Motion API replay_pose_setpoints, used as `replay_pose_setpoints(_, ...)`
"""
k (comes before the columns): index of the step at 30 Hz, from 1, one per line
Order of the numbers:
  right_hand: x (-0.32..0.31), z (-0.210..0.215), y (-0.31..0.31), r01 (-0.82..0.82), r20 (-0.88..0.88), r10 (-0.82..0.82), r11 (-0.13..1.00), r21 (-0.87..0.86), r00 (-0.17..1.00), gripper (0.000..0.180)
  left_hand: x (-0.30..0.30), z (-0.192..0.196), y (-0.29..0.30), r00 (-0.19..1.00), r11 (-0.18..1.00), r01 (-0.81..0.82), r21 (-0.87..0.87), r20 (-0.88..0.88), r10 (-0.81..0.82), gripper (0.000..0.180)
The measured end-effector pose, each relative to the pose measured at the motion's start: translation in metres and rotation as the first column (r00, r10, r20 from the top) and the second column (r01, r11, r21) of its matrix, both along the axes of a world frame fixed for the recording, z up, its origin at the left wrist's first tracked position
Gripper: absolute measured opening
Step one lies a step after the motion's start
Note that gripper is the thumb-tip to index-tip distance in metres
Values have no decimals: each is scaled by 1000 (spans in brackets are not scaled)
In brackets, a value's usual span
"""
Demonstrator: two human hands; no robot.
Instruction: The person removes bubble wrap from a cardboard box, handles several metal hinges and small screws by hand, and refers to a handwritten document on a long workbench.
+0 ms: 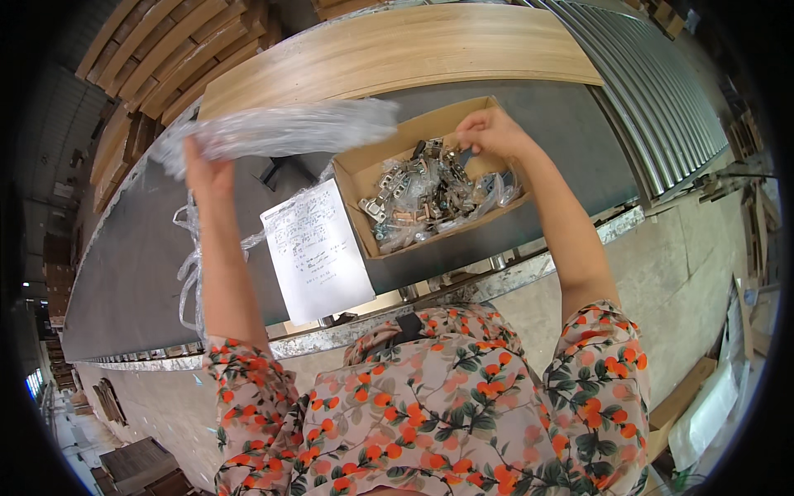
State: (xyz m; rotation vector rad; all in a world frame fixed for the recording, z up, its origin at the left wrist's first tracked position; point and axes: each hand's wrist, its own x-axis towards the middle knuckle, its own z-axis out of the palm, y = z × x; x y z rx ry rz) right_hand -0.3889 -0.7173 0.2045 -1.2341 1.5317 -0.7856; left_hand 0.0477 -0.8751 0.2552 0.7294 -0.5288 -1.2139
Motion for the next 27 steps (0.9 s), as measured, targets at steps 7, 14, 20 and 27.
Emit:
replay_pose_setpoints(7,56,-20,-17,-182,-523,-37,915,-361,851,22,240,-30,-4,865,874,-486,-5,145,481,38)
replay_pose_setpoints(14,139,-52,-16,-641,-804,261,745,-184,534,35,317,-128,66,862,773,-506,382,238,447,67)
replay_pose_setpoints(20,93,-36,-21,-634,-856,388,767,95,342,35,238,-129,114,994,843,-78,533,109,23,94)
replay_pose_setpoints(27,82,-39,-6,-309,-816,-134,881,-358,563,35,223,-129,146,988,853,-114,509,145,46,77)
